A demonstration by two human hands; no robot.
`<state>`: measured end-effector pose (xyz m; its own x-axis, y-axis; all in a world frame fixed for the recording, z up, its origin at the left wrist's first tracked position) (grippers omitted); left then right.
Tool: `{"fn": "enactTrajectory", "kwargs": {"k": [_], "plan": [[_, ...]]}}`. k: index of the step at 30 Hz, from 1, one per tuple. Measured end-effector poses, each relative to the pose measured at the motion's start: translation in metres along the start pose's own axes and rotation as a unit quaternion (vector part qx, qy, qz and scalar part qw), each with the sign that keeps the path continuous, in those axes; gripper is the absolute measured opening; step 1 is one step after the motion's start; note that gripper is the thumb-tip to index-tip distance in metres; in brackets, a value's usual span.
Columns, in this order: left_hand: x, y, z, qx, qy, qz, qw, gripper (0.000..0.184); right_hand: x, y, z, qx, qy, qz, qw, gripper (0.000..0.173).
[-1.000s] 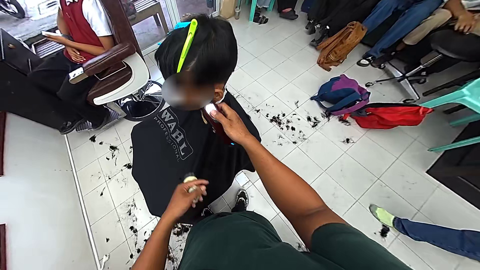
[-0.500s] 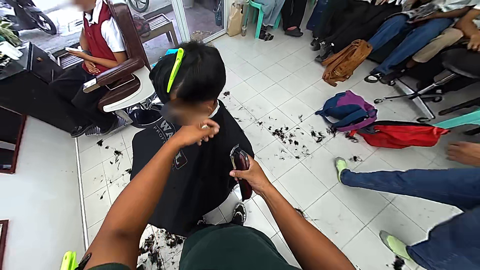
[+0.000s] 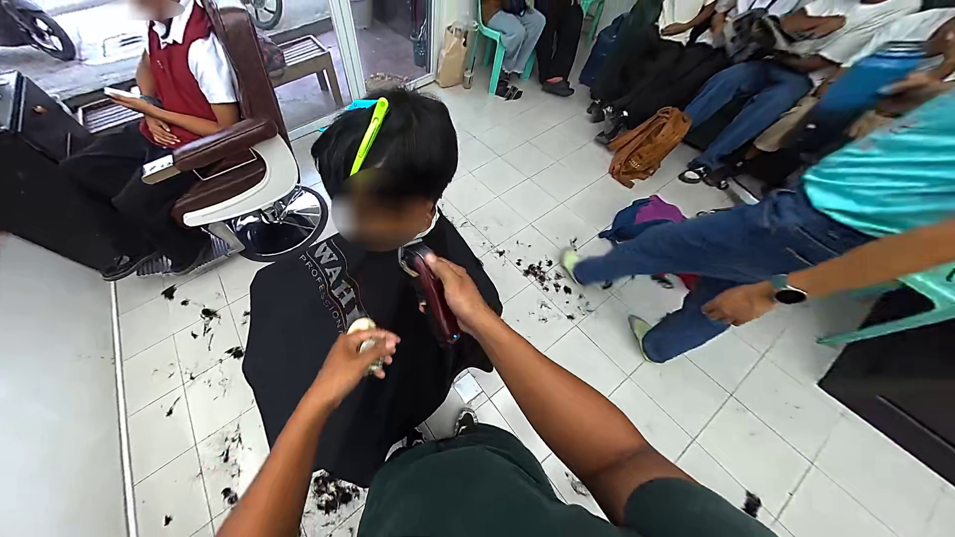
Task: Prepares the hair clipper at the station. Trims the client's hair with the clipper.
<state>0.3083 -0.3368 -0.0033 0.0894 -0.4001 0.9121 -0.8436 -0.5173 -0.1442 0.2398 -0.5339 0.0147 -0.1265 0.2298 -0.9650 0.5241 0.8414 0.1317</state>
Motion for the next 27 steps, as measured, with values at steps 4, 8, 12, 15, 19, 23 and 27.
{"fn": "enactTrajectory", "kwargs": {"k": [4, 8, 12, 15, 19, 23, 27], "plan": [[-0.07, 0.0, -0.043, 0.05, -0.024, -0.101, 0.993, 0.019, -0.003, 0.022, 0.024, 0.004, -0.024, 0.016, 1.0, 0.047], [-0.114, 0.01, -0.074, 0.059, -0.068, -0.156, 0.984, 0.02, -0.003, 0.03, 0.031, 0.019, -0.041, 0.004, 0.999, 0.049], [-0.132, 0.019, -0.083, 0.038, -0.1, -0.15, 0.983, 0.018, -0.001, 0.031, 0.042, 0.029, -0.045, 0.02, 0.998, 0.043], [-0.128, 0.023, -0.082, 0.031, -0.103, -0.145, 0.984, 0.018, -0.002, 0.032, 0.042, 0.031, -0.061, 0.028, 0.997, 0.043], [-0.115, 0.02, -0.079, 0.032, -0.089, -0.118, 0.988, 0.017, -0.003, 0.038, 0.029, 0.036, -0.037, 0.005, 0.999, 0.052], [-0.111, 0.016, -0.075, 0.046, -0.083, -0.107, 0.99, 0.017, -0.002, 0.035, 0.047, 0.031, -0.071, 0.045, 0.996, 0.042], [-0.112, 0.016, -0.075, 0.049, -0.09, -0.106, 0.989, 0.016, -0.002, 0.036, 0.048, 0.027, -0.052, 0.044, 0.997, 0.044]]}}
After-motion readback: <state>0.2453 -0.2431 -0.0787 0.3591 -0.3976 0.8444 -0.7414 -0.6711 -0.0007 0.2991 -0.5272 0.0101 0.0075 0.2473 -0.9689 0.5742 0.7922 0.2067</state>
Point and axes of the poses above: each hand's wrist, its own z-axis towards the middle knuckle, its own y-axis out of the palm, x = y × z, the point moved 5 cm from there along z, towards the middle knuckle, and after that the axes turned 2 degrees about -y, right-handed, at the moved point
